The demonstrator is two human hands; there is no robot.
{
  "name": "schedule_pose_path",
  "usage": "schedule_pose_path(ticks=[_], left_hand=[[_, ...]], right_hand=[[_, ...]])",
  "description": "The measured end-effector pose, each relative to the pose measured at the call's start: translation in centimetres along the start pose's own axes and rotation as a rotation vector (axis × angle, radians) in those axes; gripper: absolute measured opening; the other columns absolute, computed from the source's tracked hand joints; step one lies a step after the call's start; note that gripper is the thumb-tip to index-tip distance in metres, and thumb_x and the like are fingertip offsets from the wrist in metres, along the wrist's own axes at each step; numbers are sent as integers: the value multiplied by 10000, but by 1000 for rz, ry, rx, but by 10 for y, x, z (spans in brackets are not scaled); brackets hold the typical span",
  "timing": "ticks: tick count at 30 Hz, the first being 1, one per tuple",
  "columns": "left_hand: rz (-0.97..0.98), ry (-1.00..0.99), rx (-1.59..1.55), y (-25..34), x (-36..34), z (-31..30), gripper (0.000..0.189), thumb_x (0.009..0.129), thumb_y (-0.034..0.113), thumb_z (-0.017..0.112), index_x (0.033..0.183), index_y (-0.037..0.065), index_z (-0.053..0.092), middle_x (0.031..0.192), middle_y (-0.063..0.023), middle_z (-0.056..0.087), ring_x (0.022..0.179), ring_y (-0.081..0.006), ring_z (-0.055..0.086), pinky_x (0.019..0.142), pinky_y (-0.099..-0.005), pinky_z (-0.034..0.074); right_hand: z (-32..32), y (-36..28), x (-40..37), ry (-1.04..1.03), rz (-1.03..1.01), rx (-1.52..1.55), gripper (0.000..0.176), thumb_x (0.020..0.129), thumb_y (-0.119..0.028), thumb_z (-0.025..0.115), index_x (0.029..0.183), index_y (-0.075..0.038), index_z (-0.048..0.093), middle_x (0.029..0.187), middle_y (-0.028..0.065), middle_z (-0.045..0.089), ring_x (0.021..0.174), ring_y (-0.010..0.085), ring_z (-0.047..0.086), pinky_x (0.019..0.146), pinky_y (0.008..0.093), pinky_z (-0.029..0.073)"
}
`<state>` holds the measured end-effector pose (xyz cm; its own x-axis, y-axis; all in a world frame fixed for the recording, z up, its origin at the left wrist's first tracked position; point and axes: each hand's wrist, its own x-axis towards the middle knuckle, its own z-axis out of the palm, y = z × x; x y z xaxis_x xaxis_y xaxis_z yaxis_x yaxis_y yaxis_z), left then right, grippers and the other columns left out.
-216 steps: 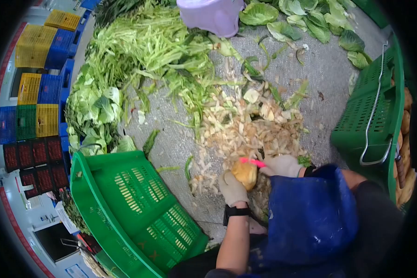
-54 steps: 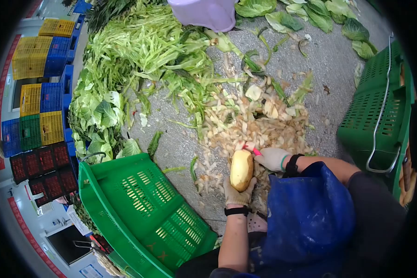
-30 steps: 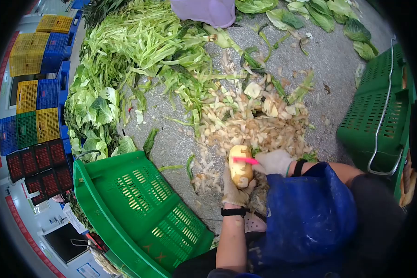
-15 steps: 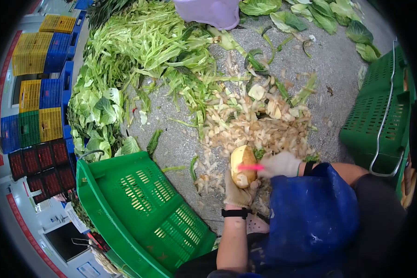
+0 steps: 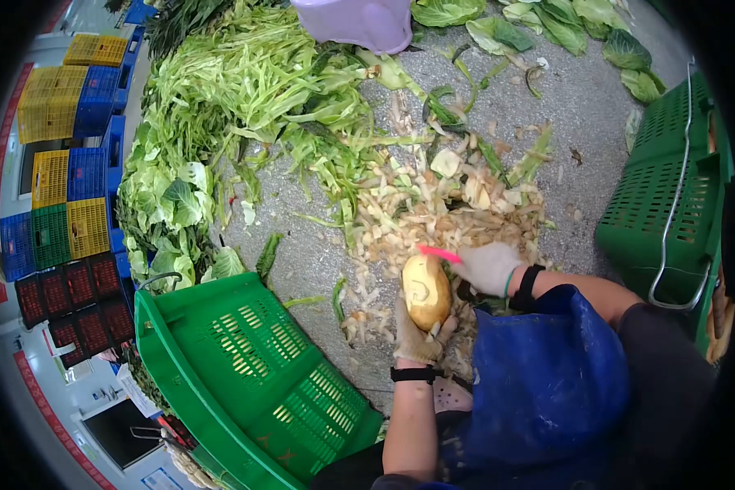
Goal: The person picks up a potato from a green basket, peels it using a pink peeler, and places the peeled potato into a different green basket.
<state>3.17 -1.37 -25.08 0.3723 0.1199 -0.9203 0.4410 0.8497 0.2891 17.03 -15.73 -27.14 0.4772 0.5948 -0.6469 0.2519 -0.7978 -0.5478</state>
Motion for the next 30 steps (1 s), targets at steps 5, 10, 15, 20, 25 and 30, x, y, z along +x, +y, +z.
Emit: schedule_pose_path(ticks=[5, 10, 15, 20, 25, 30], left_hand=[[-5, -102, -57, 0, 11, 5, 521, 925, 532, 402, 1301, 180, 480, 1197, -97, 592, 1042, -292, 601, 736, -436, 580], [-4, 13, 19, 7, 11, 7, 590, 909, 597, 383, 1304, 171, 480, 1198, -97, 596, 1041, -282, 611, 729, -456, 574], [-109, 17, -94, 4, -9, 4, 614, 881, 654, 386, 1297, 215, 492, 1235, -54, 572, 1064, -257, 583, 763, -471, 552], [-88, 77, 31, 4, -15, 11, 608, 870, 659, 396, 1290, 233, 501, 1247, -44, 556, 1096, -264, 554, 787, -499, 517], [-131, 67, 37, 0, -8, 3, 603, 862, 658, 424, 1290, 241, 501, 1277, -34, 529, 1132, -260, 529, 830, -513, 493], [-134, -28, -82, 5, -8, -7, 598, 871, 611, 426, 1292, 191, 488, 1218, -72, 563, 1036, -282, 592, 722, -440, 558]], right_hand=[[5, 14, 9, 8, 23, -52, 479, 959, -480, 405, 1005, -33, 571, 784, 180, 671, 731, 361, 662, 627, 478, 508], [7, 12, -2, 71, 57, 52, 484, 945, -517, 408, 997, -66, 579, 779, 169, 668, 729, 354, 661, 630, 492, 503], [3, -12, -28, -292, -266, -172, 445, 907, -551, 444, 980, -139, 597, 773, 135, 664, 733, 357, 659, 636, 484, 507], [-2, 7, -7, -16, -47, -106, 399, 929, -476, 450, 953, -112, 611, 786, 133, 672, 745, 350, 662, 636, 458, 516], [11, -1, -11, -216, -141, -113, 399, 926, -480, 462, 980, -108, 597, 800, 134, 671, 752, 341, 663, 630, 471, 510], [-4, -4, -19, -160, -83, -122, 409, 917, -493, 465, 985, -110, 592, 788, 153, 666, 738, 347, 661, 633, 465, 513]])
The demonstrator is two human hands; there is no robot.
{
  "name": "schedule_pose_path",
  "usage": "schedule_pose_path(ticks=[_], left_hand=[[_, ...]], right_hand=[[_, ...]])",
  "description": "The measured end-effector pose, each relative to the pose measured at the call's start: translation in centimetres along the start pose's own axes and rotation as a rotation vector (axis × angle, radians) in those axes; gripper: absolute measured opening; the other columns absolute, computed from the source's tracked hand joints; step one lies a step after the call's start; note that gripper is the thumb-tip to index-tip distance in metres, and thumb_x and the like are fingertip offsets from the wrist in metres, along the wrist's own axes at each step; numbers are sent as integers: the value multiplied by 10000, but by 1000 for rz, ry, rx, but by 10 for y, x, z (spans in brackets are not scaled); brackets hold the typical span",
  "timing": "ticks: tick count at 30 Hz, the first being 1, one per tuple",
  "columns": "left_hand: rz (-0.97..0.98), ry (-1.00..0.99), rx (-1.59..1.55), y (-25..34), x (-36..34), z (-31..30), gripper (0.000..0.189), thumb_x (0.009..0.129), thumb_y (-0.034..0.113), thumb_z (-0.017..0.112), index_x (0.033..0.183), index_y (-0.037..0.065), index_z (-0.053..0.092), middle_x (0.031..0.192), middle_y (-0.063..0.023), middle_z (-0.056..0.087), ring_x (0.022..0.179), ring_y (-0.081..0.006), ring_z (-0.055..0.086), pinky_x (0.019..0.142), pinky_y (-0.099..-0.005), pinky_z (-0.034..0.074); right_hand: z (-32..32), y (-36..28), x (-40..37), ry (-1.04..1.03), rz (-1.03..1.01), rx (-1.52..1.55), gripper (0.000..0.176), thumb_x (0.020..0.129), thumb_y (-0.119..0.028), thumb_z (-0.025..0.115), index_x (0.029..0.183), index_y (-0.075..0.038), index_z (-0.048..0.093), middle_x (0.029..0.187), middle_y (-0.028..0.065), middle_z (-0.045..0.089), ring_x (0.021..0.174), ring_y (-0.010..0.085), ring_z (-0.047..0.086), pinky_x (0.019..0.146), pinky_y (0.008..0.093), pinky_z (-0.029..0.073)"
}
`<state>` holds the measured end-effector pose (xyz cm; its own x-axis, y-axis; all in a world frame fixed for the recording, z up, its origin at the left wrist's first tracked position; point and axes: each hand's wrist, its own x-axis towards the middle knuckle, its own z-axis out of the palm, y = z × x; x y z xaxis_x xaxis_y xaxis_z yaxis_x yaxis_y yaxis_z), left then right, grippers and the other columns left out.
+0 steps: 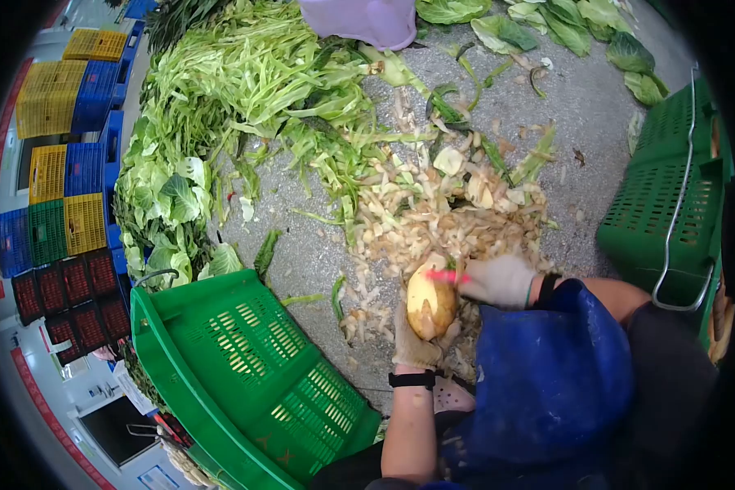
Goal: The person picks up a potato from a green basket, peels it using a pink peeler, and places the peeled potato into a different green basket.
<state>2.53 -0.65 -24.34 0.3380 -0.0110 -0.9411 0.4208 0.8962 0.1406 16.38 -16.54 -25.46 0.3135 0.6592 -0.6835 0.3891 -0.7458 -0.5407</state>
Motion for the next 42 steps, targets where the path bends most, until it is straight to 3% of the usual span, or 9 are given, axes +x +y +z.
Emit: schedule_pose_path(ticks=[4, 10, 13, 17, 20, 27, 30, 35, 42], left_hand=[[-82, -28, -325, -3, 8, -1, 562, 891, 551, 423, 1282, 152, 489, 1178, -100, 581, 972, -299, 625, 709, -411, 587], [132, -101, -25, -5, -1, -3, 519, 920, 496, 426, 1279, 127, 488, 1185, -99, 582, 1007, -301, 618, 737, -437, 584], [-18, -162, -100, -5, 9, -10, 533, 923, 500, 430, 1279, 108, 489, 1163, -96, 598, 983, -296, 629, 686, -413, 599], [50, -52, 21, -6, 5, -10, 569, 906, 561, 438, 1282, 137, 495, 1163, -95, 598, 992, -269, 620, 648, -400, 595], [39, -91, -47, 0, 6, -15, 590, 906, 570, 423, 1286, 123, 491, 1159, -99, 600, 951, -268, 630, 642, -397, 596], [10, -122, -58, 2, -2, -7, 680, 923, 593, 287, 1251, 34, 495, 1010, -179, 627, 808, -282, 648, 490, -308, 590], [-67, -154, -145, -4, -1, -11, 676, 924, 586, 295, 1250, 28, 494, 980, -183, 621, 759, -270, 638, 470, -280, 577], [-92, -132, -94, 0, -4, -14, 630, 915, 545, 323, 1249, 45, 509, 1023, -184, 611, 768, -286, 618, 485, -278, 551], [0, -59, -35, -2, -3, -9, 644, 929, 569, 293, 1283, 69, 490, 1089, -164, 615, 786, -292, 636, 469, -263, 548]], right_hand=[[23, 3, 1, 18, -90, 50, 422, 925, -492, 434, 963, -111, 610, 789, 136, 675, 701, 342, 659, 631, 457, 517], [9, 9, 3, 169, 57, 37, 393, 932, -455, 453, 946, -97, 614, 780, 131, 672, 723, 341, 656, 642, 450, 517], [11, 1, -2, -11, -116, -29, 388, 934, -445, 457, 956, -88, 608, 777, 143, 670, 730, 344, 656, 641, 450, 518], [8, 16, 19, 137, 60, 32, 394, 933, -448, 461, 967, -82, 601, 784, 153, 667, 713, 354, 654, 640, 451, 519], [15, 6, 7, 161, -160, 72, 411, 913, -487, 480, 930, -96, 605, 743, 168, 654, 705, 370, 652, 612, 474, 504], [12, 19, 14, 183, 18, 69, 431, 902, -516, 485, 943, -103, 603, 701, 143, 649, 670, 363, 653, 600, 464, 515], [-1, -16, -11, -143, -120, -23, 419, 899, -550, 449, 983, -172, 611, 811, 142, 666, 754, 348, 667, 656, 447, 528], [3, 10, 18, 17, 102, 59, 439, 917, -509, 432, 1001, -119, 615, 823, 160, 673, 749, 350, 667, 656, 461, 523], [11, 3, 8, 10, -39, 63, 429, 930, -482, 426, 1005, -103, 614, 802, 147, 682, 758, 335, 669, 653, 459, 520]])
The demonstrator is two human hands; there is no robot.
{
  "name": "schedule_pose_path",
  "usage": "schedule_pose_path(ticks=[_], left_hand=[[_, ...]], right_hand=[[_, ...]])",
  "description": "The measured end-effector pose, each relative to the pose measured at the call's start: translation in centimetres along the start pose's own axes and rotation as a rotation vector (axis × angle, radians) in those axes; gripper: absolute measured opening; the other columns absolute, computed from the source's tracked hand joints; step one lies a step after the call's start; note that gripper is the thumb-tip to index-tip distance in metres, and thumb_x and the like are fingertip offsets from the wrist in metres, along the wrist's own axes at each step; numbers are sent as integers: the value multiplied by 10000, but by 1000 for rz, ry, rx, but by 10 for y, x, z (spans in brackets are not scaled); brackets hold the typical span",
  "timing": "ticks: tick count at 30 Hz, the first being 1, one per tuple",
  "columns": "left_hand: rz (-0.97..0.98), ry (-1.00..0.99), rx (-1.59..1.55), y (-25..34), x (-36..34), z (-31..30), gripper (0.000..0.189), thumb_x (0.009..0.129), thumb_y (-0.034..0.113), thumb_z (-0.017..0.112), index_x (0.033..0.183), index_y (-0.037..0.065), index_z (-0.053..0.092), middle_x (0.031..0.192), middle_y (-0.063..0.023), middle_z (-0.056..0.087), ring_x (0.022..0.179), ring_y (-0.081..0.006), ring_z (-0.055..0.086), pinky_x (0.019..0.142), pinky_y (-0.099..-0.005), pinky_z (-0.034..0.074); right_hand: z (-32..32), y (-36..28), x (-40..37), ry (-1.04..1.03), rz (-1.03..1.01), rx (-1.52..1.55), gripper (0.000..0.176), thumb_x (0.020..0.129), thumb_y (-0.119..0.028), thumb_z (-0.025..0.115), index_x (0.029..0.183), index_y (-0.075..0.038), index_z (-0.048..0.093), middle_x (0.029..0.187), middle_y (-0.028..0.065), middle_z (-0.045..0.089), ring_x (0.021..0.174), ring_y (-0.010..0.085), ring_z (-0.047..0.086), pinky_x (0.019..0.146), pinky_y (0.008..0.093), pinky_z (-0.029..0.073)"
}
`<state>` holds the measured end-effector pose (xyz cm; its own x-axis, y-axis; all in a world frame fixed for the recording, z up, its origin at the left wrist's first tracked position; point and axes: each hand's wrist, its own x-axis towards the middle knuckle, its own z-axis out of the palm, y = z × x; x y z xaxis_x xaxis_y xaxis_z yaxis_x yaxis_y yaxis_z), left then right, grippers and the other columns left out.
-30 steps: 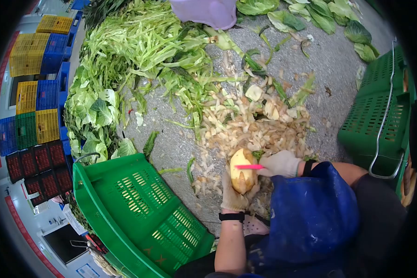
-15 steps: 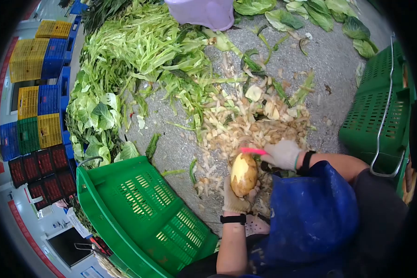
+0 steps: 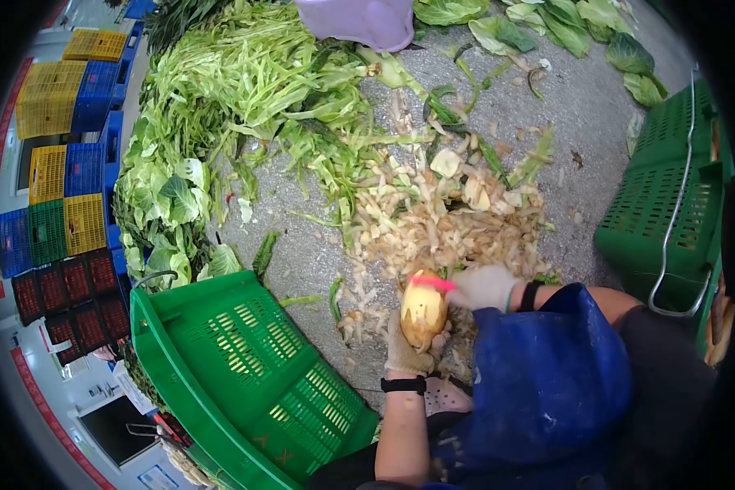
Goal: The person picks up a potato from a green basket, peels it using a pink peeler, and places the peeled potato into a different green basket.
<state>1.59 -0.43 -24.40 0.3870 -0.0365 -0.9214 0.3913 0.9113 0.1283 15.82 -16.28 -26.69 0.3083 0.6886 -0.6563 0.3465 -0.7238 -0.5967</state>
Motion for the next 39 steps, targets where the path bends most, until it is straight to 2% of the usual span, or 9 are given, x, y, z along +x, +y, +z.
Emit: schedule_pose_path(ticks=[9, 11, 13, 16, 21, 28, 32, 34, 39], left_hand=[[-114, -119, 24, 1, 13, -31, 590, 913, 561, 337, 1256, 120, 528, 1140, -98, 605, 858, -284, 631, 539, -350, 551], [-9, 35, 21, 0, 9, -18, 712, 905, 620, 301, 1297, 53, 478, 1046, -183, 623, 780, -311, 631, 460, -290, 551], [83, 131, 75, 0, 6, -13, 687, 908, 609, 313, 1302, 72, 481, 1102, -172, 615, 826, -301, 638, 476, -309, 556], [-62, -104, 83, 4, 15, -39, 544, 916, 553, 373, 1281, 175, 516, 1207, -45, 591, 1034, -241, 604, 701, -406, 544], [73, 162, 184, -2, -4, -2, 592, 909, 604, 389, 1305, 175, 486, 1208, -56, 588, 1015, -251, 618, 630, -353, 583], [-45, -94, -64, 1, 14, -19, 627, 933, 579, 351, 1241, 55, 504, 983, -194, 620, 613, -249, 589, 420, -206, 502], [-39, -121, -43, -2, 21, -31, 567, 919, 534, 375, 1182, 63, 549, 947, -178, 627, 677, -258, 612, 449, -245, 518], [318, 24, 248, -15, 27, -31, 579, 930, 529, 347, 1208, 57, 537, 989, -175, 629, 710, -261, 617, 452, -256, 514], [-4, -34, -46, -1, 22, -40, 561, 949, 500, 332, 1239, 57, 519, 1049, -142, 629, 799, -280, 634, 519, -277, 524]], right_hand=[[4, 0, 6, 107, 35, 50, 444, 923, -480, 445, 956, -73, 620, 795, 148, 678, 742, 343, 665, 664, 453, 520], [-12, 13, 13, -58, 87, 29, 441, 923, -485, 442, 982, -85, 620, 832, 150, 682, 785, 354, 661, 696, 458, 513], [-3, 4, 3, 50, 66, 61, 433, 927, -475, 438, 996, -85, 613, 847, 150, 682, 802, 361, 657, 703, 454, 511], [11, -7, 4, -27, -36, 41, 423, 935, -461, 436, 995, -79, 607, 834, 151, 677, 781, 364, 658, 690, 460, 511], [0, 15, 13, 9, 62, 23, 437, 922, -483, 445, 933, -80, 615, 814, 152, 674, 756, 351, 662, 673, 454, 515], [19, 4, 0, 72, -99, 45, 388, 905, -494, 482, 942, -129, 609, 763, 146, 652, 735, 345, 654, 667, 460, 507], [6, 16, 17, 122, 80, 37, 397, 910, -506, 464, 960, -138, 606, 794, 151, 662, 762, 351, 658, 678, 459, 509], [0, -2, 3, 37, 19, 9, 417, 914, -503, 453, 946, -117, 609, 802, 153, 664, 763, 349, 659, 678, 453, 513], [-2, 5, 17, 41, 60, 42, 460, 919, -518, 436, 973, -91, 599, 786, 147, 663, 729, 332, 665, 643, 442, 525]])
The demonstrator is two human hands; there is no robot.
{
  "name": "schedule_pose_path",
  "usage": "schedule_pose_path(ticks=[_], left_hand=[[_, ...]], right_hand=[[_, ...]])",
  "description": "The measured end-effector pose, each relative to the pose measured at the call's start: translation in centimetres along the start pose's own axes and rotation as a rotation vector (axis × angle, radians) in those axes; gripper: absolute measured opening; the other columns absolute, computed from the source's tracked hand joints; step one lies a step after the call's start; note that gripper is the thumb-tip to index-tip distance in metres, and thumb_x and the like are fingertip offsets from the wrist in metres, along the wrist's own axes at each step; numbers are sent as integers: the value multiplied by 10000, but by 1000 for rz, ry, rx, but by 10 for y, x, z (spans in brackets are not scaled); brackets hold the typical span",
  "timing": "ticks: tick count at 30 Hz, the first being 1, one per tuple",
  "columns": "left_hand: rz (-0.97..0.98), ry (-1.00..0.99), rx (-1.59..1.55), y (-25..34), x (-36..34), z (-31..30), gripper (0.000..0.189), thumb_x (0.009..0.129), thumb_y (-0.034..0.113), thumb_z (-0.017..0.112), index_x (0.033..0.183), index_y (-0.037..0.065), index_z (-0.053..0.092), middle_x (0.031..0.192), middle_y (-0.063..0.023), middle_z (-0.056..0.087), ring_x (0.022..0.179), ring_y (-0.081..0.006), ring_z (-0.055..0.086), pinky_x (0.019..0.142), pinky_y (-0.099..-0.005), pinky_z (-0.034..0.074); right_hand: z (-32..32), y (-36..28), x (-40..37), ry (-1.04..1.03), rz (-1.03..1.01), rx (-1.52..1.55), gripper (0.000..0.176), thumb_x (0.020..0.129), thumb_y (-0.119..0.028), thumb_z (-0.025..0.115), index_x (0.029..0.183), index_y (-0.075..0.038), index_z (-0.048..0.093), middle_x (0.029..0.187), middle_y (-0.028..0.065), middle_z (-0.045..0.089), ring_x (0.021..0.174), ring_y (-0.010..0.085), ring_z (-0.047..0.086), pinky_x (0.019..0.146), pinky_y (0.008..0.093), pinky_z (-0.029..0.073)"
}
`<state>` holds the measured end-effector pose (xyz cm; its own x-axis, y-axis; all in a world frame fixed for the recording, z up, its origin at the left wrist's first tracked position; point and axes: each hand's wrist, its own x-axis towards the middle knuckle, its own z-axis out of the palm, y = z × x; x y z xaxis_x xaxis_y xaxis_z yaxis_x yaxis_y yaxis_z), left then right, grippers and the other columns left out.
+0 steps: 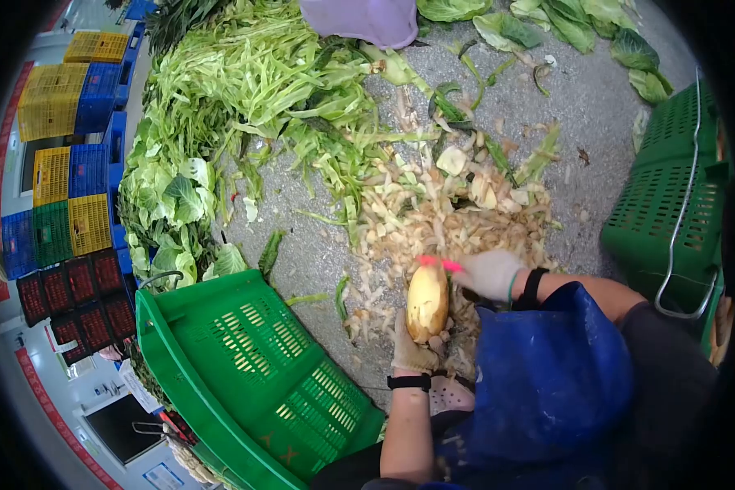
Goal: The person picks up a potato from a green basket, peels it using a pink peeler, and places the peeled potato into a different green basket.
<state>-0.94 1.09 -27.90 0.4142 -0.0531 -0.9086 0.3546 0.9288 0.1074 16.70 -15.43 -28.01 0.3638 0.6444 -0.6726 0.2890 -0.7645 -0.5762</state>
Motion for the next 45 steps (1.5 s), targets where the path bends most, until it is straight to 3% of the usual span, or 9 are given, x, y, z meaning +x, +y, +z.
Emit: schedule_pose_path(ticks=[6, 9, 13, 23, 26, 40, 41, 44, 45], left_hand=[[-60, -132, -60, -2, 3, -6, 566, 946, 509, 334, 1237, 63, 523, 1072, -140, 623, 836, -294, 632, 586, -312, 557], [365, -63, 492, -16, 6, -14, 535, 916, 484, 460, 1285, 98, 487, 1179, -118, 586, 1009, -289, 609, 782, -369, 570], [145, 99, 238, 0, -12, 31, 511, 921, 490, 501, 1305, 154, 480, 1234, -69, 567, 1116, -270, 562, 833, -486, 551], [80, 99, -180, -9, -20, 44, 470, 930, 439, 484, 1255, 100, 476, 1139, -123, 574, 988, -264, 615, 688, -379, 610], [429, -14, 336, -11, -7, 23, 483, 925, 457, 483, 1244, 94, 486, 1124, -122, 580, 955, -266, 623, 680, -390, 611], [195, 22, -33, -11, 0, 19, 554, 938, 527, 408, 1243, 74, 504, 1090, -159, 606, 937, -288, 628, 625, -360, 609], [197, -20, -27, -11, -4, 19, 345, 947, 221, 498, 1252, 68, 446, 1115, -142, 562, 947, -259, 606, 689, -313, 597], [211, -57, -27, -15, -6, 8, 369, 936, 143, 517, 1278, 55, 411, 1121, -133, 562, 953, -250, 604, 709, -306, 592], [556, 10, 643, -23, 4, -6, 399, 931, 108, 527, 1300, 42, 392, 1136, -148, 560, 955, -242, 604, 725, -295, 587]], right_hand=[[-6, -13, -12, -138, -147, -96, 425, 936, -457, 442, 980, -71, 615, 848, 184, 674, 756, 361, 657, 678, 451, 518], [-2, 3, 5, -31, 35, 47, 451, 941, -464, 432, 996, -54, 612, 850, 175, 676, 792, 360, 656, 707, 460, 507], [11, 9, 9, -32, 19, 33, 428, 946, -439, 423, 1033, -59, 599, 842, 172, 677, 796, 376, 654, 708, 480, 496], [17, -15, -22, 42, -91, -51, 484, 903, -567, 448, 905, -117, 624, 767, 138, 669, 715, 327, 670, 611, 450, 515], [-4, 7, -7, 12, 17, -43, 466, 912, -552, 451, 918, -116, 616, 761, 128, 666, 719, 334, 669, 624, 453, 517], [-3, -16, -25, -61, -111, -18, 406, 918, -498, 450, 934, -140, 642, 797, 151, 670, 761, 330, 664, 620, 449, 515], [2, -11, -19, 1, -106, 0, 412, 915, -502, 452, 946, -136, 638, 805, 156, 669, 783, 336, 662, 637, 454, 516], [0, 4, 6, -43, 51, 53, 432, 915, -506, 449, 961, -115, 624, 805, 164, 667, 788, 359, 659, 672, 467, 518], [-4, -2, -1, 4, 30, 57, 436, 912, -512, 452, 950, -113, 624, 801, 162, 668, 769, 360, 659, 672, 463, 519]])
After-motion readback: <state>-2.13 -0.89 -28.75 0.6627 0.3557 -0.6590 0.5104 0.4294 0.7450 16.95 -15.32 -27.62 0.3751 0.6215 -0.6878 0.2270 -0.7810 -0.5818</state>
